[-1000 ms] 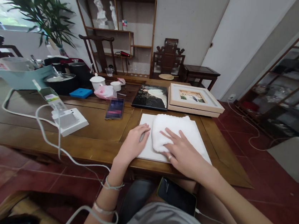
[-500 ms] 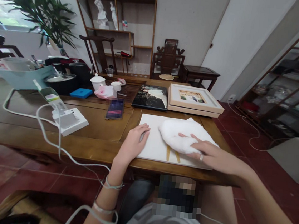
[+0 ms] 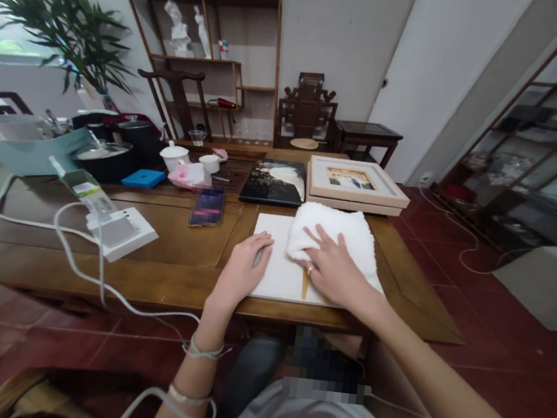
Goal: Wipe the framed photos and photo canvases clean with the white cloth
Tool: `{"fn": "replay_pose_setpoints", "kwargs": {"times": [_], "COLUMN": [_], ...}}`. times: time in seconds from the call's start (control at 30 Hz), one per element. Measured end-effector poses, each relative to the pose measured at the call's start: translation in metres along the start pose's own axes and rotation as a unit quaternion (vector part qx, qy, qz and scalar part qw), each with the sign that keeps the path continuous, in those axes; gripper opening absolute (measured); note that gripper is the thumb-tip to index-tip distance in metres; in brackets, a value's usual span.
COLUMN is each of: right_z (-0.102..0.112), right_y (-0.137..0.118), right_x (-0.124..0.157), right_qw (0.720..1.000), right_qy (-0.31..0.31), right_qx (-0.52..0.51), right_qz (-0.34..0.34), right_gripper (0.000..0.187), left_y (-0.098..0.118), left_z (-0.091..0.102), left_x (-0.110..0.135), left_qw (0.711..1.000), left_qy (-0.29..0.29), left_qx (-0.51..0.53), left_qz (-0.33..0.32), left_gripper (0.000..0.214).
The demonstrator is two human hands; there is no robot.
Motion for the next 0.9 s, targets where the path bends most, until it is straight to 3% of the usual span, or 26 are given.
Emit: {"fn": "replay_pose_setpoints", "kwargs": {"times": [0.2, 0.4, 0.53, 0.63, 0.8, 0.9], "right_z": [-0.006, 0.012, 0.026, 0.03, 0.033, 0.03], "right_y": [-0.029, -0.03, 0.0, 0.031, 0.081, 0.09], "right_x": [0.04, 0.082, 0.09, 0.085, 0.059, 0.039], "right_qw": [0.996, 0.981, 0.967, 0.962, 0.978, 0.989], "right_qy": [-0.042, -0.142, -0.184, -0.179, -0.087, -0.049], "right_qx": [-0.026, -0.108, -0.175, -0.203, -0.166, -0.122], "right_qz": [0.069, 0.072, -0.007, -0.047, -0.09, -0.059], "right_gripper": [0.028, 0.026, 0.028, 0.034, 0.041, 0.038], "left_y": [0.0, 0.0, -0.001, -0.001, -0.001, 0.0], "left_z": [0.0, 0.0, 0.0, 0.0, 0.0, 0.0], "left_x": [0.001, 0.0, 0.0, 0.0, 0.001, 0.001], "left_qw": [1.0, 1.0, 1.0, 1.0, 1.0, 1.0], "left_qy": [-0.003, -0.004, -0.004, -0.005, -0.004, -0.004], "left_qx": [-0.001, -0.002, 0.0, 0.002, 0.005, 0.006], "left_qz": [-0.001, 0.002, 0.006, 0.006, 0.008, 0.007], "left_gripper": [0.024, 0.025, 0.025, 0.025, 0.025, 0.024]}}
Point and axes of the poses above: each hand's wrist, its own x-axis away from the middle knuckle, its own z-axis out of the back of the hand, y = z × x, the point moved 7 cm from there along -x, towards the middle knuckle, and after that the axes turned 13 degrees about -x, right-handed, at the moved point
